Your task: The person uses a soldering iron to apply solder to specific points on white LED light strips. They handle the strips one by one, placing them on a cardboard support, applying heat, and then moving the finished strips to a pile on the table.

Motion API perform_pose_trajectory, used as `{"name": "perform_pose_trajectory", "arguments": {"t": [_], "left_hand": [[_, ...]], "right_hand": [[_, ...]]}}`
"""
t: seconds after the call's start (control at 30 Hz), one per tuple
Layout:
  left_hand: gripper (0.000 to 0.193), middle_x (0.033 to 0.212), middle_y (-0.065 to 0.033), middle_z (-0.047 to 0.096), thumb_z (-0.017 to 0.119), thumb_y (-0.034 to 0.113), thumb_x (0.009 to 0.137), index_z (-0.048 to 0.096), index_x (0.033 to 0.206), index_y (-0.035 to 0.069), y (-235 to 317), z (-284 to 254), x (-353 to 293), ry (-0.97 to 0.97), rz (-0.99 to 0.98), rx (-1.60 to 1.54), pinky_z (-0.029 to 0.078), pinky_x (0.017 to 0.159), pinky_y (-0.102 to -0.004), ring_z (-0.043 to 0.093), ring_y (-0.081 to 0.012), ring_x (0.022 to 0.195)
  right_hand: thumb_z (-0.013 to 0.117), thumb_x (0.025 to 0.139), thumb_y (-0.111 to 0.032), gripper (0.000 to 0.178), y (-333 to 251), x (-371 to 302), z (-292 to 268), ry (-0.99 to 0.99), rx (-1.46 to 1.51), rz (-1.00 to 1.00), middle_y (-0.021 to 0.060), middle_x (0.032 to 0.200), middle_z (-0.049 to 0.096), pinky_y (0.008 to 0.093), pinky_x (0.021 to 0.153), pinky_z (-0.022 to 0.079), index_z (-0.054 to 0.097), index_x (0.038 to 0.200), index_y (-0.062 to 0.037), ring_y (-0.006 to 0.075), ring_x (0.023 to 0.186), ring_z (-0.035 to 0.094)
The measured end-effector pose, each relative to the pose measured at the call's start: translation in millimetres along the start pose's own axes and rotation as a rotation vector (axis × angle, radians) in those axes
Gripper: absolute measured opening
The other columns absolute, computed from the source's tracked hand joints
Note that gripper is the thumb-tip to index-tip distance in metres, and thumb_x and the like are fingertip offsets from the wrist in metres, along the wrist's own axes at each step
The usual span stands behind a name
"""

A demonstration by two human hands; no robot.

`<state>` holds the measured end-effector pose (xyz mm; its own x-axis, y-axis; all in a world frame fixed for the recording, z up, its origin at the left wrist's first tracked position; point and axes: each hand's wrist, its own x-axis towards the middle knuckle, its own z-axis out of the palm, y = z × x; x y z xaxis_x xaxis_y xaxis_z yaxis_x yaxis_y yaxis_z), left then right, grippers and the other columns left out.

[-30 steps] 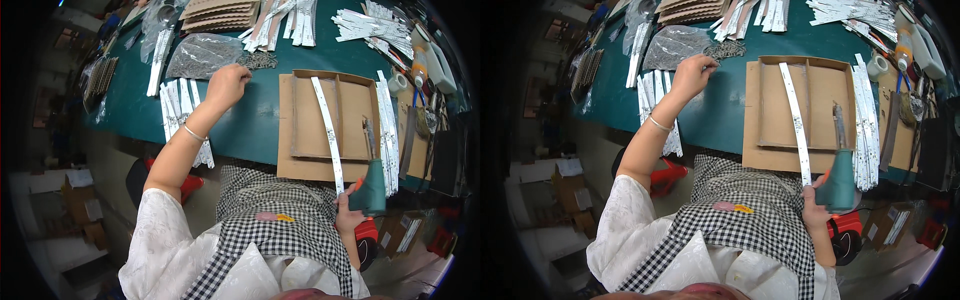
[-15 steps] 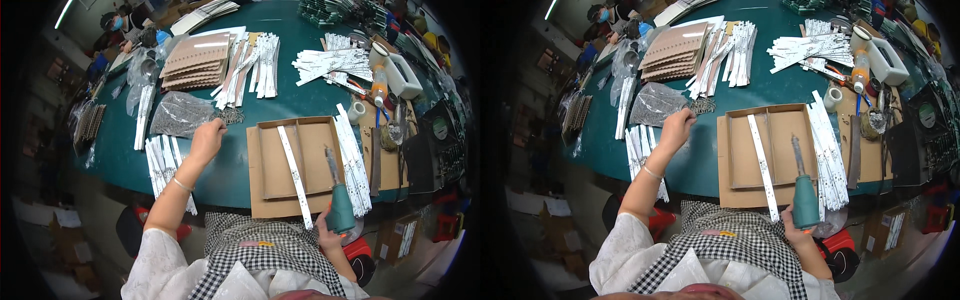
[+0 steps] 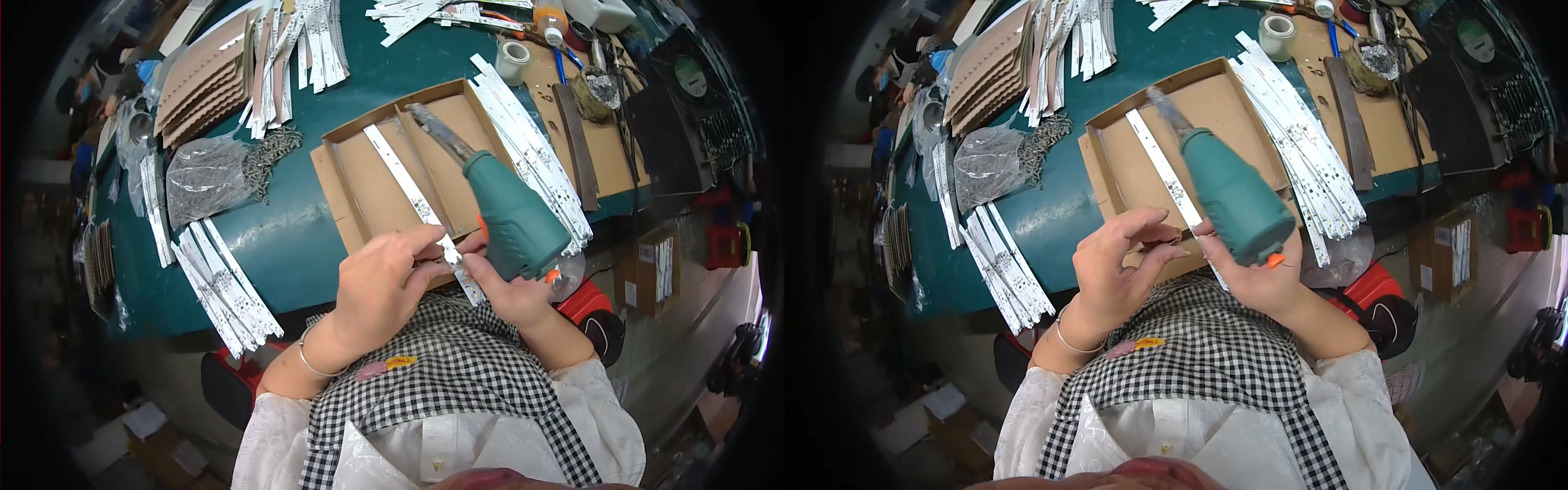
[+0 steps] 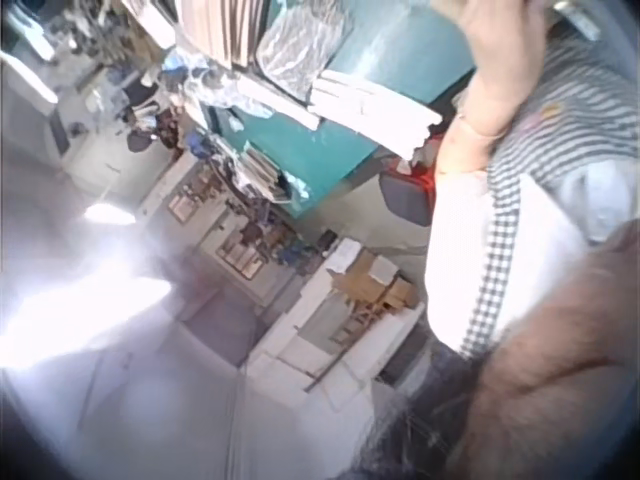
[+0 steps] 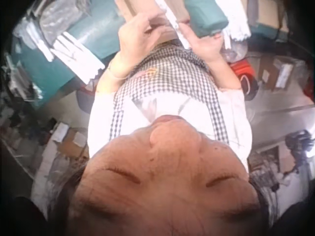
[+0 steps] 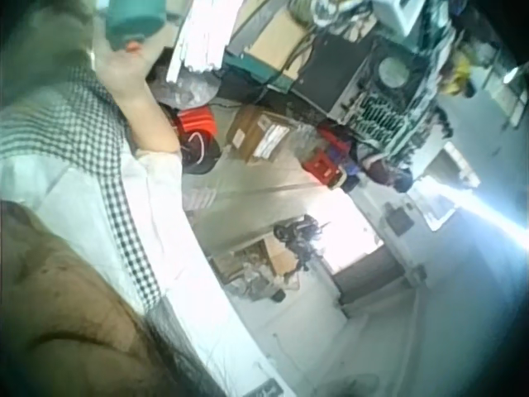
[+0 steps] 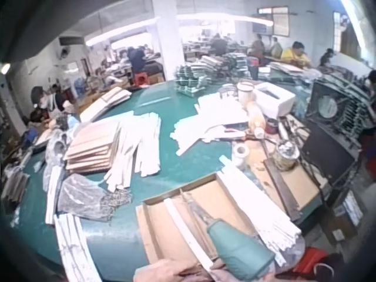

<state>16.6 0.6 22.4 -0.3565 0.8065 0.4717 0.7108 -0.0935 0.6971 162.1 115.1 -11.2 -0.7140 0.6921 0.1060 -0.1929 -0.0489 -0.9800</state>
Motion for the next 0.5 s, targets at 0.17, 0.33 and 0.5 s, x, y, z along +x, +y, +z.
{"name": "perform_pose_trajectory", "arguments": {"t": [0.17, 0.33, 0.5], "left_hand": [[0.047, 0.086, -0.0124, 0.069, 0.078, -0.007, 0.07, 0.057, 0.111, -0.002, -3.7, 2.6, -0.2, -0.01, 0.02, -0.026, 0.058, 0.066, -0.0284, 0.072, -0.0212, 0.077], [0.047, 0.085, -0.0123, 0.069, 0.078, -0.006, 0.069, 0.057, 0.111, -0.002, -7.5, 4.8, -1.5, -0.002, 0.02, -0.016, 0.057, 0.064, -0.0281, 0.072, -0.0218, 0.076], [0.049, 0.079, -0.0115, 0.068, 0.081, -0.001, 0.065, 0.059, 0.108, 0.0, -2.3, 1.6, 4.5, -0.056, 0.073, 0.156, 0.052, 0.058, -0.0284, 0.068, -0.023, 0.069]], "right_hand": [[0.069, 0.081, 0.008, 0.026, -2.3, 8.2, 3.0, -0.091, -0.127, -0.075, 0.0108, 0.095, 0.069, 0.0277, 0.076, 0.055, 0.061, 0.104, 0.0043, 0.0154, 0.086, 0.068], [0.071, 0.08, 0.007, 0.025, 2.2, 9.0, -1.1, -0.13, -0.209, -0.065, 0.0098, 0.094, 0.069, 0.0266, 0.074, 0.055, 0.062, 0.103, 0.0034, 0.0143, 0.084, 0.068], [0.073, 0.079, 0.005, 0.025, 6.9, 7.4, 3.3, -0.068, -0.071, -0.005, 0.0085, 0.093, 0.07, 0.0257, 0.073, 0.055, 0.063, 0.102, 0.003, 0.0133, 0.083, 0.068]]}}
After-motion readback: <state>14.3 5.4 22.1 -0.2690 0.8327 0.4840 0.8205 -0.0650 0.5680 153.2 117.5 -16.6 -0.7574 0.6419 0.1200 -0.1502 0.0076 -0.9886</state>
